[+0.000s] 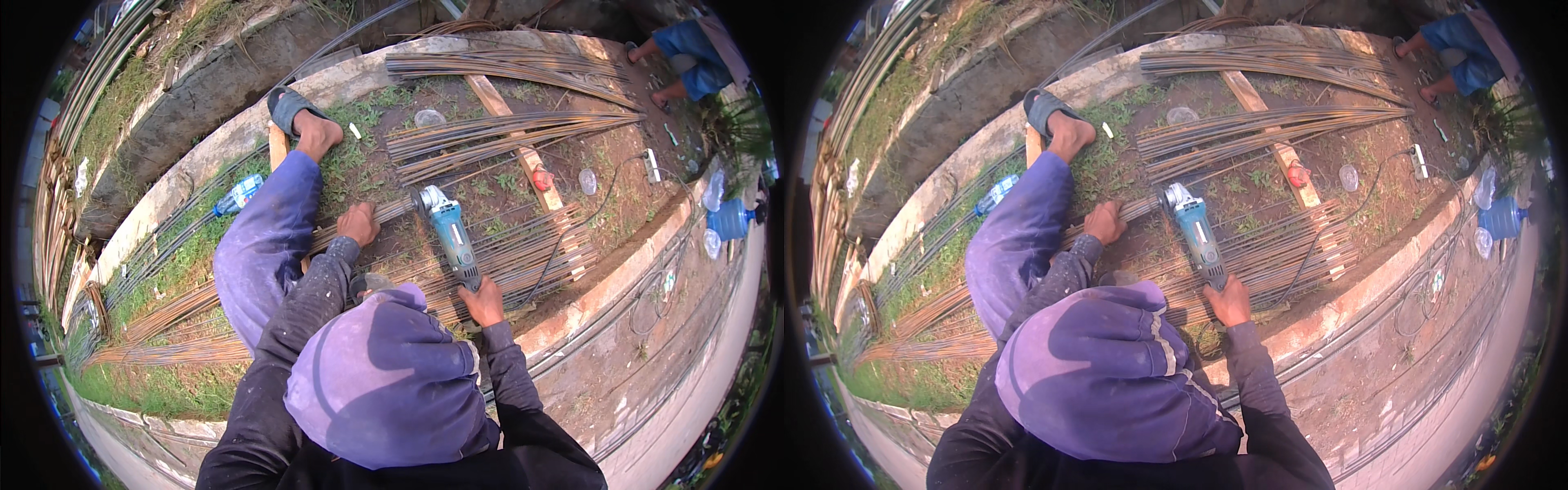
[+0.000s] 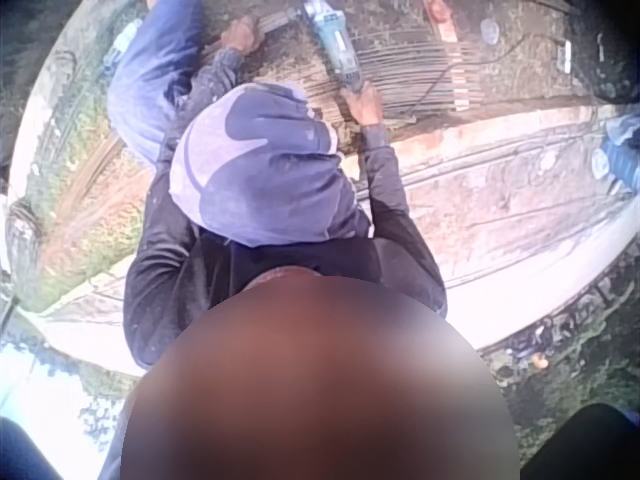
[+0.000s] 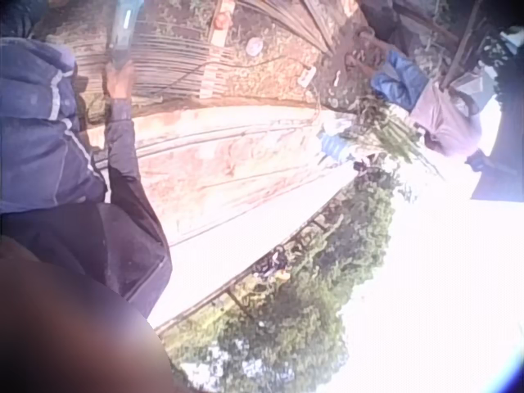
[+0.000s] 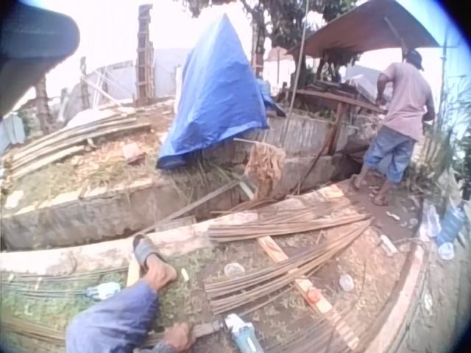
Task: The person uses an angle grinder to cut a bundle of metal rods laid on the ground. They hold the rods with their left hand and operate the grinder with their right hand, cutting through the bundle in a single pass.
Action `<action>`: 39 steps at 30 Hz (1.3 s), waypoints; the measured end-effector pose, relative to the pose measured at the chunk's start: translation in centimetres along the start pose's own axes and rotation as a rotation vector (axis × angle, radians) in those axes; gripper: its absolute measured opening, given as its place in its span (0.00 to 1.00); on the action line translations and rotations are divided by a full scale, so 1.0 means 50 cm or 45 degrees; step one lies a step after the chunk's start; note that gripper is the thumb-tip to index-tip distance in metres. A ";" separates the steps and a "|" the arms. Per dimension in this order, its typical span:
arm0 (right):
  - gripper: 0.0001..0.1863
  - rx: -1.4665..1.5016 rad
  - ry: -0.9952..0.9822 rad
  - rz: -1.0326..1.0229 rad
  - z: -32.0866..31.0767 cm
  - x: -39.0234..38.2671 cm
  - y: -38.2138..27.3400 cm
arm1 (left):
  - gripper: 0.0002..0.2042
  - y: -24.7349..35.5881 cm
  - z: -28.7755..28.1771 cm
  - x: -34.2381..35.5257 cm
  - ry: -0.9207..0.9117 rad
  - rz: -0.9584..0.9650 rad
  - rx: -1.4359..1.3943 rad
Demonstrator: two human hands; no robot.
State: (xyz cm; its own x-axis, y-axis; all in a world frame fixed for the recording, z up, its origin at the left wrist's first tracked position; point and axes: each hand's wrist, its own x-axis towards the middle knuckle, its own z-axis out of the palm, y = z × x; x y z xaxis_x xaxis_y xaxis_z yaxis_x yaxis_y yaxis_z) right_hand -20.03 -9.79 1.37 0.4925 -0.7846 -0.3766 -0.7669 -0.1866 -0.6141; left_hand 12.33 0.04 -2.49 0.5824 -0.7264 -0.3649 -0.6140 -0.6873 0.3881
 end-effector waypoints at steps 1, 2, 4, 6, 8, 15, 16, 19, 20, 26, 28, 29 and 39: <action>0.23 0.001 -0.006 -0.012 -0.002 -0.002 0.001 | 0.25 0.000 -0.001 -0.001 0.013 0.003 0.000; 0.23 0.003 -0.012 -0.024 -0.004 -0.003 0.001 | 0.24 -0.001 -0.001 -0.002 0.025 0.006 0.000; 0.24 0.021 -0.016 -0.011 -0.003 -0.007 0.003 | 0.24 -0.001 0.000 -0.005 0.042 0.013 0.000; 0.24 0.007 0.003 -0.019 0.002 -0.008 0.007 | 0.24 -0.001 0.001 -0.006 0.053 0.020 0.003; 0.25 -0.040 0.044 -0.048 0.009 -0.006 0.013 | 0.24 -0.001 0.003 -0.006 0.051 0.021 -0.005; 0.25 -0.045 -0.005 -0.007 0.010 0.015 0.002 | 0.24 0.001 0.006 -0.016 0.064 0.007 -0.024; 0.25 -0.025 -0.014 0.011 0.004 0.012 -0.005 | 0.24 0.005 0.001 -0.017 0.022 -0.004 -0.027; 0.25 0.005 0.012 0.034 0.004 0.004 0.001 | 0.25 0.007 -0.009 -0.016 -0.016 -0.015 -0.042; 0.25 0.011 0.029 0.037 0.006 0.000 0.005 | 0.25 -0.001 0.004 -0.013 0.025 -0.006 -0.051; 0.19 0.516 -0.150 0.271 -0.013 -0.029 0.008 | 0.24 -0.004 0.021 -0.005 -0.025 -0.037 0.005; 0.17 0.708 -0.175 0.318 -0.031 -0.041 -0.003 | 0.23 -0.015 0.033 -0.005 0.022 -0.026 -0.010; 0.16 0.806 -0.188 0.340 -0.035 -0.046 -0.005 | 0.23 -0.024 0.038 -0.008 0.068 -0.014 -0.022; 0.11 1.450 -0.173 0.517 -0.046 -0.044 0.001 | 0.32 0.009 -0.003 -0.029 -0.082 0.043 -0.058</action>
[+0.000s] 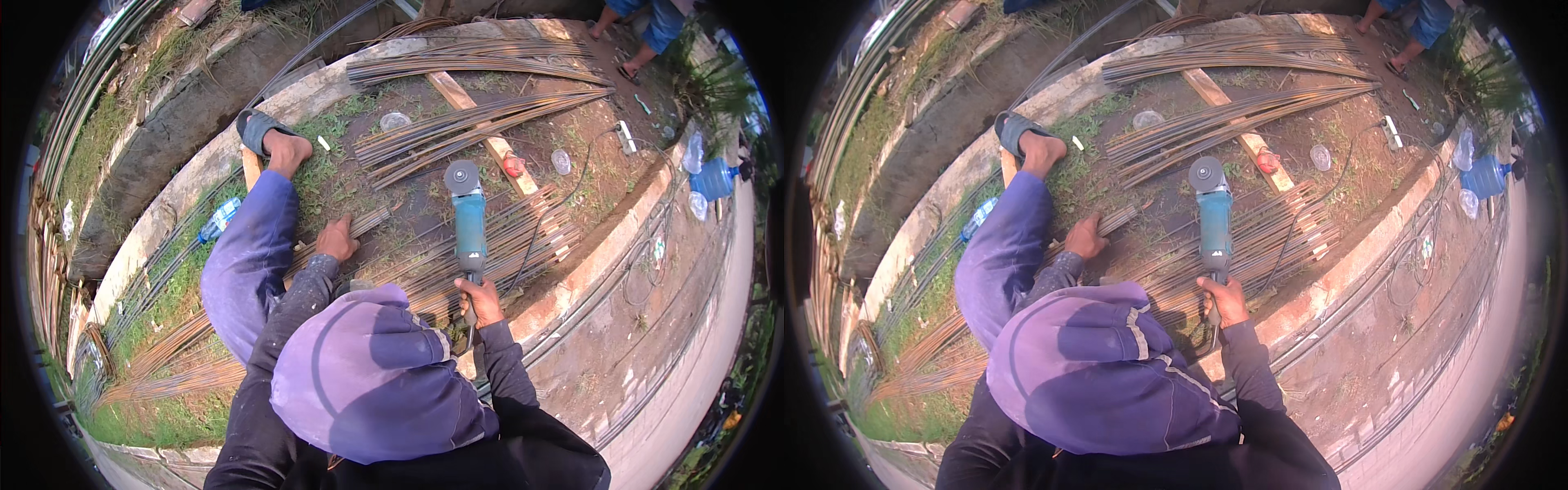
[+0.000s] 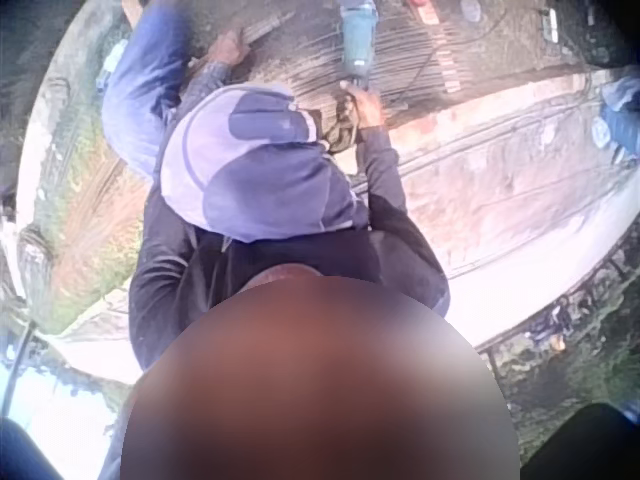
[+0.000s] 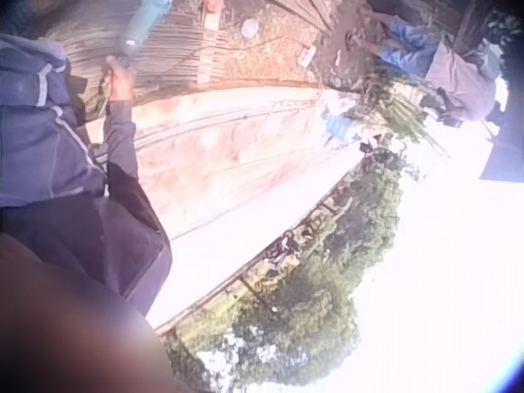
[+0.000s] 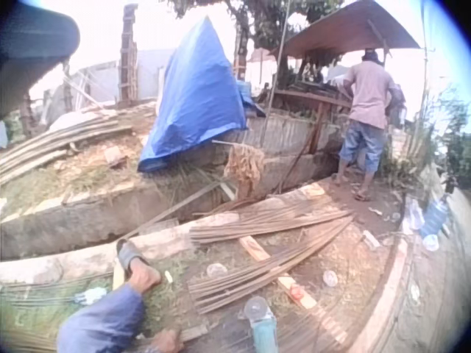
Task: The person uses an angle grinder to cut a bundle of metal rods laid on the ground. They hold the rods with their left hand and operate the grinder with their right hand, cutting through the bundle in a single pass.
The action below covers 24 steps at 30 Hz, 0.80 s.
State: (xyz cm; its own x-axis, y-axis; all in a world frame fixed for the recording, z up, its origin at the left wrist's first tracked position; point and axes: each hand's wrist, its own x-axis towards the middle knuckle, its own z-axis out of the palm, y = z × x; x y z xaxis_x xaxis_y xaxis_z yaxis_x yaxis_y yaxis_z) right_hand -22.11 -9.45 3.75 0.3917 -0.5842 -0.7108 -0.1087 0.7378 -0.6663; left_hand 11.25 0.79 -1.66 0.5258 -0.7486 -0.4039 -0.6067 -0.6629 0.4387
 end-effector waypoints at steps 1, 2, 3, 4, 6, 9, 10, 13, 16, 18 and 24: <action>0.10 0.037 -0.013 0.011 -0.002 0.005 0.001 | 0.34 0.003 -0.009 -0.009 0.034 0.031 0.038; 0.10 0.038 -0.019 0.002 -0.010 0.012 0.004 | 0.37 0.005 -0.017 -0.017 0.067 0.063 0.074; 0.10 0.095 -0.043 0.019 -0.006 0.012 0.002 | 0.40 -0.001 -0.026 -0.027 0.107 0.080 0.116; 0.11 0.152 -0.070 0.038 0.000 0.014 -0.001 | 0.41 -0.008 -0.033 -0.031 0.129 0.067 0.097; 0.10 0.262 -0.137 0.101 -0.007 0.020 -0.004 | 0.43 -0.013 -0.043 -0.037 0.176 0.041 0.055; 0.09 0.357 -0.186 0.151 -0.020 0.032 0.004 | 0.42 -0.006 -0.033 -0.052 0.300 0.109 -0.009; 0.09 0.400 -0.227 0.159 -0.018 0.043 0.007 | 0.42 -0.007 -0.030 -0.053 0.320 0.116 -0.020; 0.09 0.583 -0.305 0.245 -0.014 0.091 0.024 | 0.40 -0.006 -0.014 -0.050 0.369 0.128 -0.062; 0.08 0.667 -0.258 0.293 -0.003 0.132 0.035 | 0.38 0.002 -0.010 -0.053 0.369 0.136 -0.067; 0.06 0.671 -0.283 0.277 0.002 0.148 0.031 | 0.38 0.010 -0.005 -0.053 0.371 0.119 -0.089; 0.06 0.643 -0.253 0.210 0.019 0.203 0.046 | 0.36 0.014 0.008 -0.057 0.381 0.098 -0.149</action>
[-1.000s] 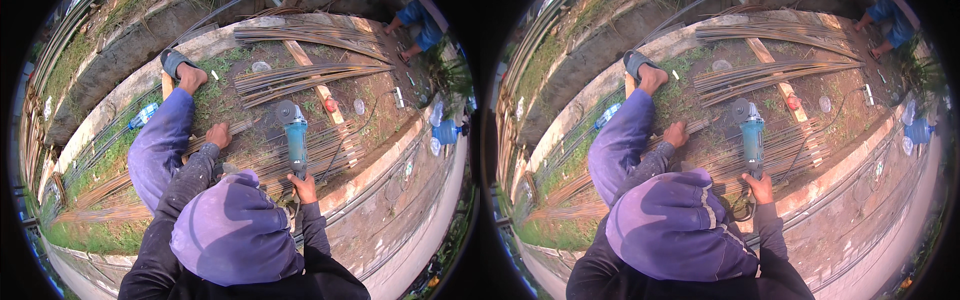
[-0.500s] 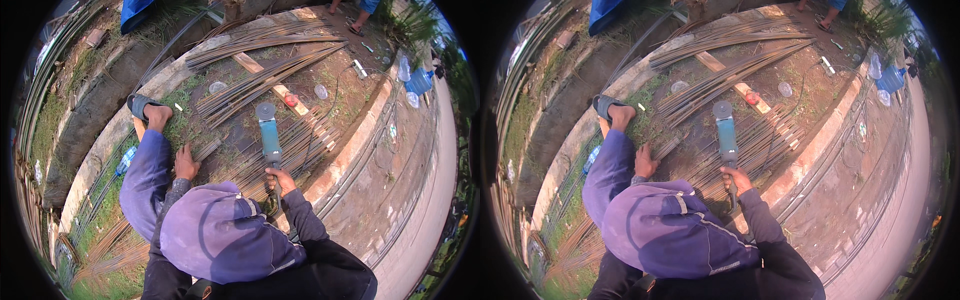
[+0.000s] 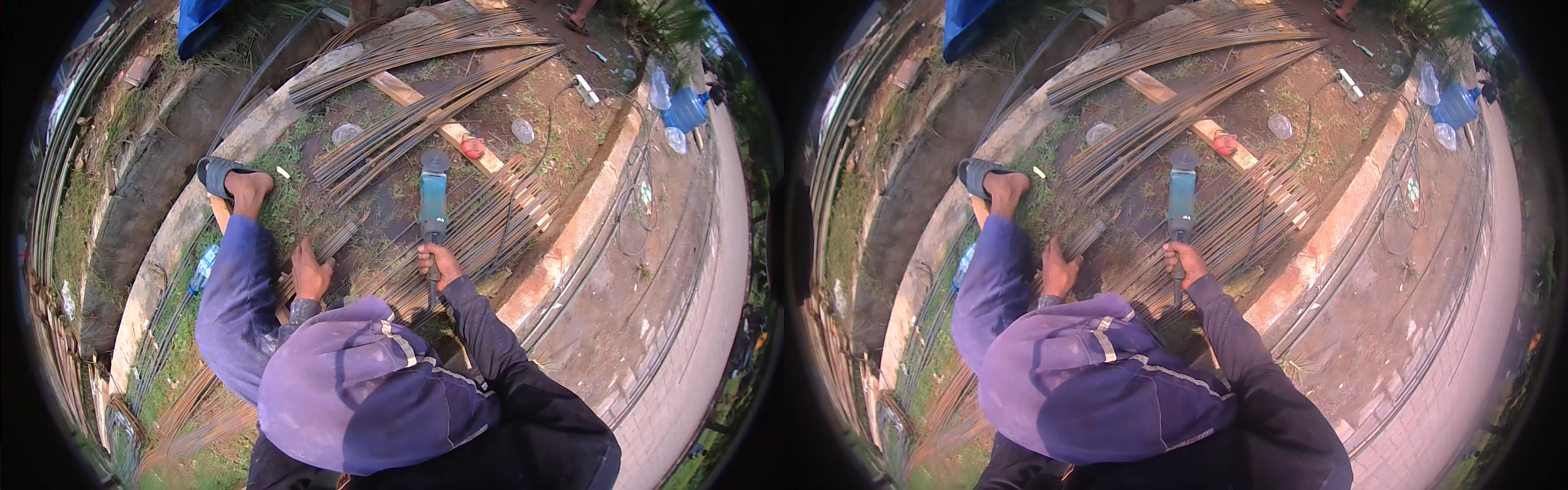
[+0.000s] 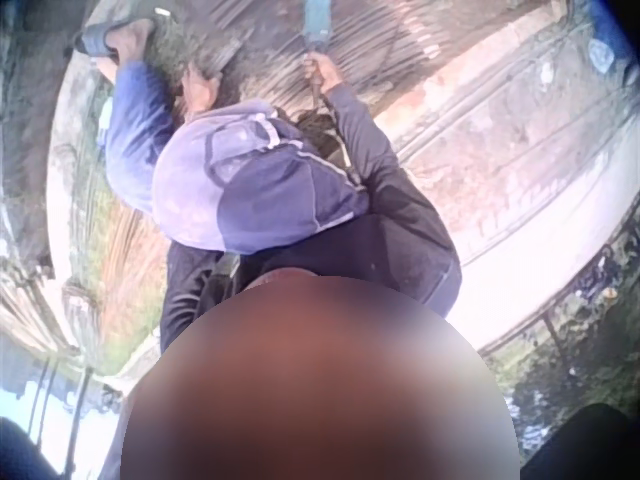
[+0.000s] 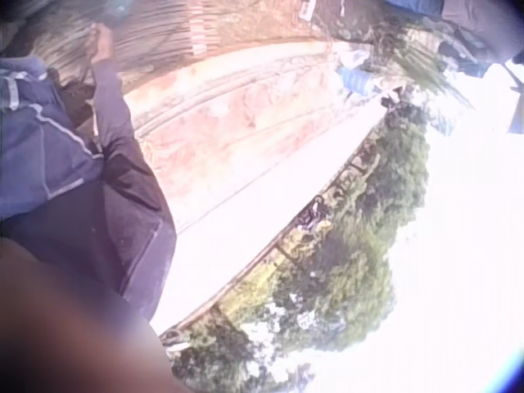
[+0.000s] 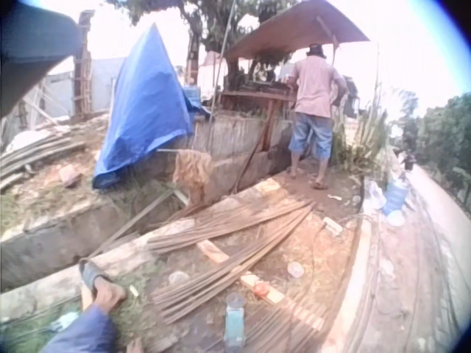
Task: The person uses an angle grinder to cut a bundle of metal rods laid on the ground. They hold the rods with their left hand and operate the grinder with their right hand, cutting through the bundle in a single pass.
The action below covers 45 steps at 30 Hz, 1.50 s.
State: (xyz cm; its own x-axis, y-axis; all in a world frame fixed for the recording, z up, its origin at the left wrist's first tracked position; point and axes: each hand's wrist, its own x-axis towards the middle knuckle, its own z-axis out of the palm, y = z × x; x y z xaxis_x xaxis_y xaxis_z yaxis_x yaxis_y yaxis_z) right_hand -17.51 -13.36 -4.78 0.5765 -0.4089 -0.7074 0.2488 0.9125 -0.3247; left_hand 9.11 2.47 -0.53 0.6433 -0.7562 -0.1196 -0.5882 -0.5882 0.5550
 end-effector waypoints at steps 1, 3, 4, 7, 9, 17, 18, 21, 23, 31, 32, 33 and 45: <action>0.06 0.006 0.008 -0.006 0.002 0.009 0.004 | 0.35 -0.005 0.001 0.001 0.007 0.006 -0.009; 0.07 0.016 0.025 -0.003 0.002 0.016 0.012 | 0.35 -0.011 0.005 0.000 0.036 -0.008 0.002; 0.08 0.013 0.042 0.000 0.004 0.021 0.017 | 0.35 -0.014 0.006 -0.001 0.050 -0.013 0.006; 0.09 -0.047 0.038 -0.025 -0.002 0.025 0.035 | 0.35 -0.005 -0.007 -0.003 0.010 -0.076 -0.028; 0.08 -0.146 0.061 -0.042 0.000 0.030 0.036 | 0.35 -0.015 -0.003 0.010 0.015 -0.039 -0.030; 0.09 -0.612 0.281 -0.184 -0.023 -0.001 0.017 | 0.34 0.044 0.001 0.029 -0.069 -0.037 -0.045; 0.12 -0.821 0.339 -0.205 -0.047 -0.003 0.017 | 0.34 0.052 0.021 0.034 -0.094 -0.003 -0.092; 0.18 -1.338 0.524 -0.225 -0.036 -0.008 0.031 | 0.33 -0.040 0.048 0.052 -0.091 -0.086 -0.142; 0.19 -1.482 0.438 -0.242 0.039 -0.011 0.036 | 0.32 -0.114 0.024 0.091 0.044 -0.183 -0.009; 0.24 -1.705 0.659 -0.359 -0.007 -0.084 0.093 | 0.29 0.009 0.003 0.149 -0.115 0.227 -0.228; 0.29 -1.792 0.675 -0.375 -0.032 -0.076 0.102 | 0.29 0.042 -0.012 0.145 -0.161 0.248 -0.251; 0.30 -1.821 0.652 -0.432 -0.011 -0.081 0.088 | 0.29 0.061 -0.049 0.148 -0.172 0.262 -0.258; 0.32 -1.153 -0.310 -0.575 0.103 -0.463 -0.257 | 0.29 0.223 -0.519 -0.111 -0.610 0.219 -0.586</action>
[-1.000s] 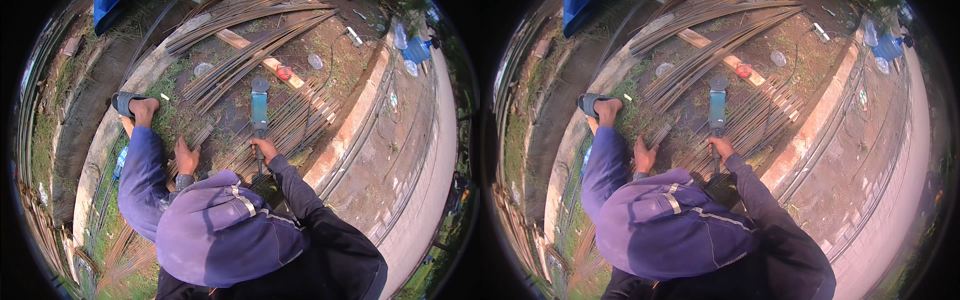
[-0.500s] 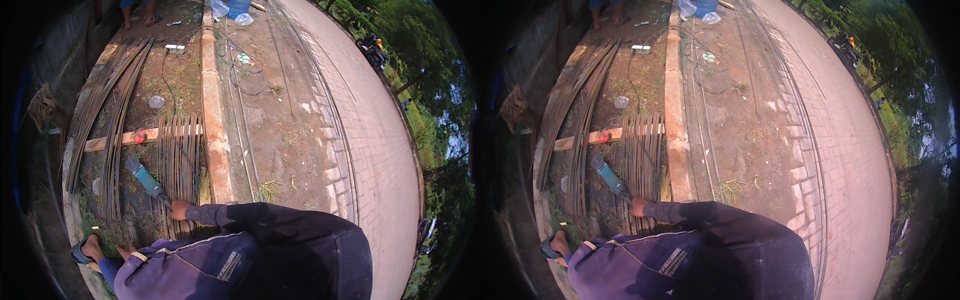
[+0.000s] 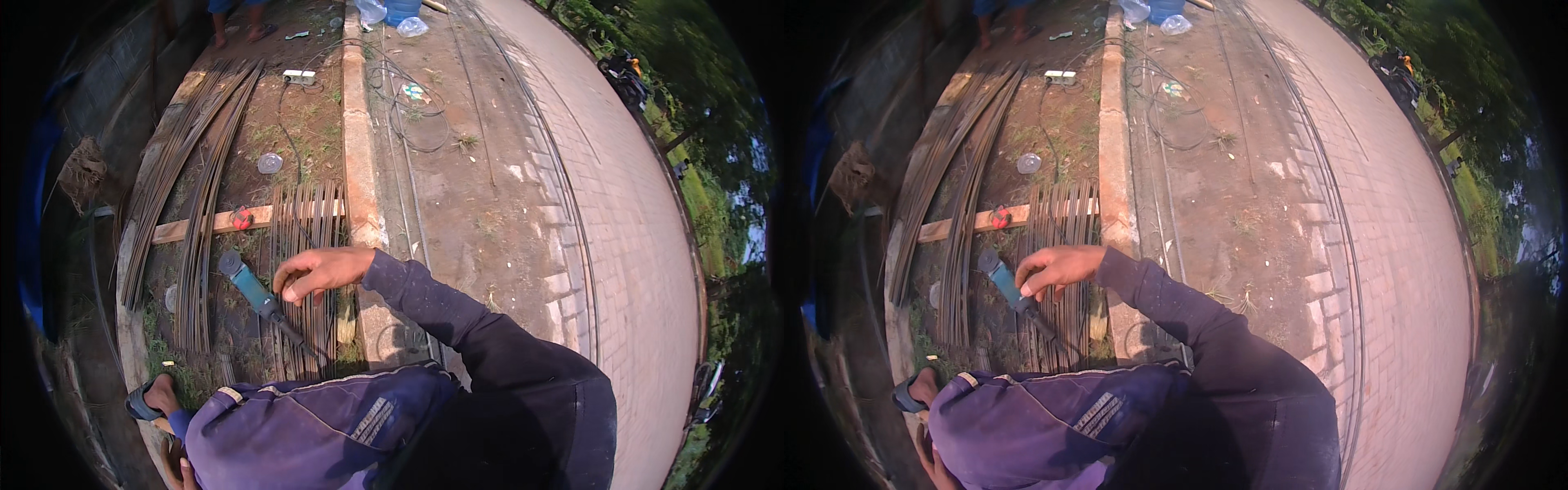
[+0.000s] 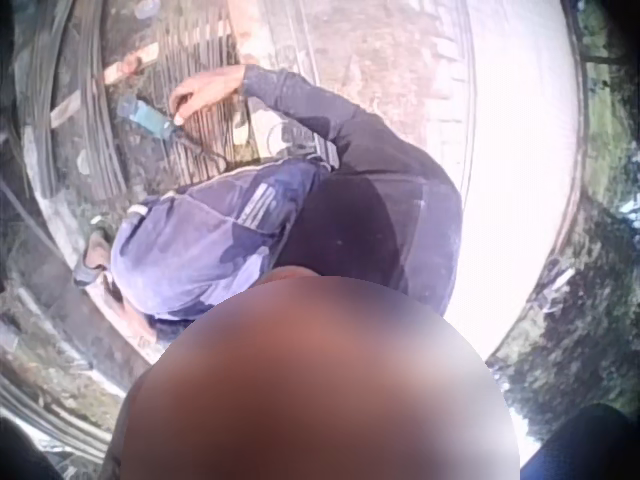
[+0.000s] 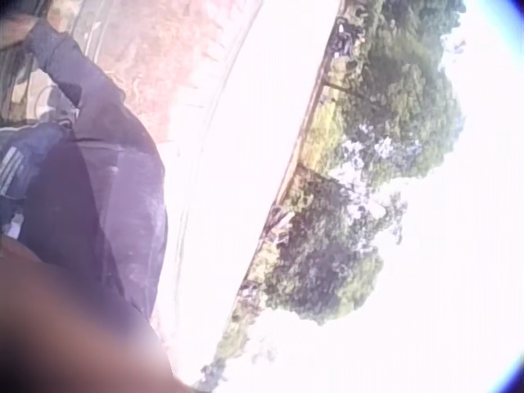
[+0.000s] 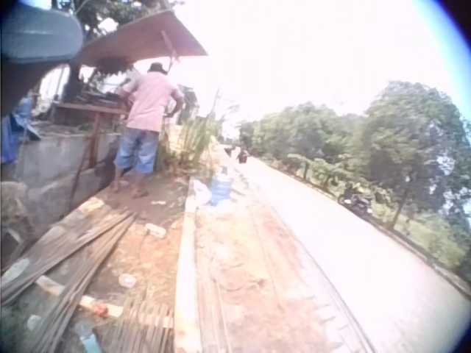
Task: The person uses an angle grinder to cut a bundle of metal rods laid on the ground. They hold the rods with their left hand and operate the grinder with their right hand, cutting through the bundle in a single pass.
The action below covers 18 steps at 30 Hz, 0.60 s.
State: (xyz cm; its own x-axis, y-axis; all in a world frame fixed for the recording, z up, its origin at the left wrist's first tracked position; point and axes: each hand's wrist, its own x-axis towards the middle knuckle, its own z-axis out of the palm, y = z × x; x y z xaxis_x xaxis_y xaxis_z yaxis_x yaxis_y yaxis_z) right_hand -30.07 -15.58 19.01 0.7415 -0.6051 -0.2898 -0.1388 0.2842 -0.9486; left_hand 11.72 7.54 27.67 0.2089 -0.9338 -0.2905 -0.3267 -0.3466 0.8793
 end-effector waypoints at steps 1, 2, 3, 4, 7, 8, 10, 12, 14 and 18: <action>0.30 0.325 -0.134 -0.140 -0.020 -0.036 -0.014 | 0.29 0.002 -0.013 -0.020 0.021 0.002 -0.117; 0.27 0.635 -0.272 -0.292 -0.032 -0.061 -0.030 | 0.29 -0.002 -0.034 -0.033 0.085 0.021 -0.257; 0.26 0.160 -0.220 -0.213 -0.028 -0.057 -0.032 | 0.36 -0.016 -0.064 -0.054 0.228 0.063 -0.428; 0.25 -0.306 -0.158 -0.127 -0.015 -0.039 -0.019 | 0.43 -0.027 -0.091 -0.069 0.363 0.113 -0.593; 0.22 -1.703 0.059 0.175 0.037 0.028 0.060 | 0.29 -0.082 -0.122 -0.095 0.816 0.315 -0.842; 0.21 -2.171 0.117 0.266 0.061 0.054 0.091 | 0.28 -0.112 -0.135 -0.099 0.921 0.266 -0.713; 0.20 -2.010 0.305 -0.340 0.087 0.077 0.217 | 0.27 -0.203 -0.146 -0.106 0.908 -0.085 -0.141; 0.14 -1.752 0.045 -0.187 0.154 0.035 0.173 | 0.26 -0.281 -0.133 -0.145 0.665 -0.461 0.544; 0.13 -2.077 -0.268 -0.130 0.193 0.014 0.180 | 0.25 -0.356 -0.086 -0.178 0.168 -0.711 1.047; 0.15 -1.864 -0.557 -0.604 0.208 0.077 0.208 | 0.24 -0.437 -0.007 -0.241 0.003 -0.509 0.743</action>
State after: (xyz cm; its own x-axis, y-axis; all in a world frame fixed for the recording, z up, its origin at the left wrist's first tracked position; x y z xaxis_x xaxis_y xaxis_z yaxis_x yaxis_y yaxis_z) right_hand -21.84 -7.21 9.37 0.9854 -0.1039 -0.1346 -0.1416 -0.9396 -0.3116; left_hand 16.65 26.41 12.11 0.4178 -0.7248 -0.5477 -0.6650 -0.6548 0.3592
